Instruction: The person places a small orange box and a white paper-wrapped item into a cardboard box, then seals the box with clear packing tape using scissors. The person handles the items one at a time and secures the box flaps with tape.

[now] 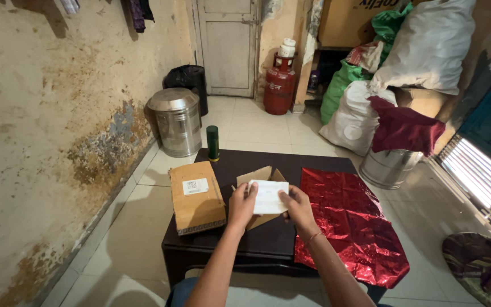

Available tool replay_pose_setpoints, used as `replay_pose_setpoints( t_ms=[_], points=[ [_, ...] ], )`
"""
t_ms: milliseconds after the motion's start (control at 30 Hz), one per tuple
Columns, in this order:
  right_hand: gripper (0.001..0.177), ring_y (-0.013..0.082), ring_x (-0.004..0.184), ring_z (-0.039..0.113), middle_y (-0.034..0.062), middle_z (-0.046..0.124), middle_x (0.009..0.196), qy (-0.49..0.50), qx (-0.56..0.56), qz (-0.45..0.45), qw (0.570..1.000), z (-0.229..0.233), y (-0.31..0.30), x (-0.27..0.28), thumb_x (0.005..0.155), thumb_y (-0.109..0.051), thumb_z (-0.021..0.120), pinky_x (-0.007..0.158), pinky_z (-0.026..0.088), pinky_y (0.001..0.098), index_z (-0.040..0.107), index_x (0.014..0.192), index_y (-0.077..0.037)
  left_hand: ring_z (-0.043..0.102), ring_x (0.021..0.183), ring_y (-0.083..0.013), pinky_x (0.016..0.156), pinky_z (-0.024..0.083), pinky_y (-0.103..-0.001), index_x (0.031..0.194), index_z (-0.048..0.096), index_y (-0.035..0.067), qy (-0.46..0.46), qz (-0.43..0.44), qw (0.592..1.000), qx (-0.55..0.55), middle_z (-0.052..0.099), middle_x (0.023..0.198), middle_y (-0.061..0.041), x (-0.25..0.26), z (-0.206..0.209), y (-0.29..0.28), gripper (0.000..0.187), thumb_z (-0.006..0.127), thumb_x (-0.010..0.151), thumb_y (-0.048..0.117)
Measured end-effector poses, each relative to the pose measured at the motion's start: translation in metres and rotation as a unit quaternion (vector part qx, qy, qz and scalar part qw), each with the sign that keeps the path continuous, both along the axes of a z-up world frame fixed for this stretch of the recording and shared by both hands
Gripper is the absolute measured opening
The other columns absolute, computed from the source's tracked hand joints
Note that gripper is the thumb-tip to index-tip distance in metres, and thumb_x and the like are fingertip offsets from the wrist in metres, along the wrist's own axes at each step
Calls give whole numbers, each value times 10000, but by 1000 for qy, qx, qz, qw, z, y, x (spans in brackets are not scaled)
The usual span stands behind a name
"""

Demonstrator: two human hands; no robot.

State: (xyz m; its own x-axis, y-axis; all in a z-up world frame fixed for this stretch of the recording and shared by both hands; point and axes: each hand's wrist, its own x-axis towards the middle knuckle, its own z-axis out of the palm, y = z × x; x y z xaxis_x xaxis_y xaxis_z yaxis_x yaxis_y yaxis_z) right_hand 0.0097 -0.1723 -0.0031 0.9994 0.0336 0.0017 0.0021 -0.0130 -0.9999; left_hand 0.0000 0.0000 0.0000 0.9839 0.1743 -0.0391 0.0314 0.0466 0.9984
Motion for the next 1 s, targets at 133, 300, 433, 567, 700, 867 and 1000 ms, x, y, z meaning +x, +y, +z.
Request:
replay_pose_setpoints(
  t_ms=[133,300,433,567,700,867,1000],
  points=[
    [686,148,685,613,99,681,915,12,-20,-3,1000,8,-7,-2,918,-330,665,517,448,279,401,1529,-165,708,1069,-191,862,639,-399,1402,432,204,41,-125,977,-170,654,1224,-19,-7,0,6,520,666,938,227],
    [972,310,1113,567,224,473,1336,-318,-211,27,924,4,-11,-7,804,-267,831,842,563,410,255,1565,-85,721,1027,-181,777,636,-329,1471,456,117,-75,-139,969,-191,687,1221,-77,5,-29,1,632,679,881,77],
    [733,225,1167,607,157,515,1361,-308,-100,109,940,-13,-21,1,866,-182,801,929,573,365,424,1484,-64,702,900,-149,609,514,-262,1541,416,110,-74,-79,989,-103,742,1132,-104,17,-45,-1,701,676,895,31],
    [409,166,929,683,104,695,1088,-170,-58,12,984,-25,-29,16,922,-216,729,804,569,337,653,1273,-20,712,860,-141,601,491,-243,1526,458,90,-44,-73,995,-60,769,1096,-90,16,-41,3,744,693,823,25],
    [268,106,755,601,34,672,899,-126,28,-43,991,-27,-32,21,973,-249,692,682,491,271,740,1081,-8,702,926,-152,702,527,-290,1453,576,21,-6,-103,988,-115,746,1128,-110,6,-32,3,625,700,854,149],
    [237,75,645,578,7,680,767,-52,109,-60,991,-23,-26,14,952,-247,699,607,488,250,725,974,-13,706,1011,-252,907,583,-472,1328,534,110,31,-100,921,-376,669,1159,-116,1,-27,-14,565,720,804,213],
    [235,60,651,603,17,706,728,-161,-24,-104,981,-21,-10,3,888,-220,789,593,492,234,739,873,10,666,1054,-239,953,522,-531,1326,565,110,74,-120,885,-443,643,1179,-103,2,-24,-29,541,719,843,300]
  ],
)
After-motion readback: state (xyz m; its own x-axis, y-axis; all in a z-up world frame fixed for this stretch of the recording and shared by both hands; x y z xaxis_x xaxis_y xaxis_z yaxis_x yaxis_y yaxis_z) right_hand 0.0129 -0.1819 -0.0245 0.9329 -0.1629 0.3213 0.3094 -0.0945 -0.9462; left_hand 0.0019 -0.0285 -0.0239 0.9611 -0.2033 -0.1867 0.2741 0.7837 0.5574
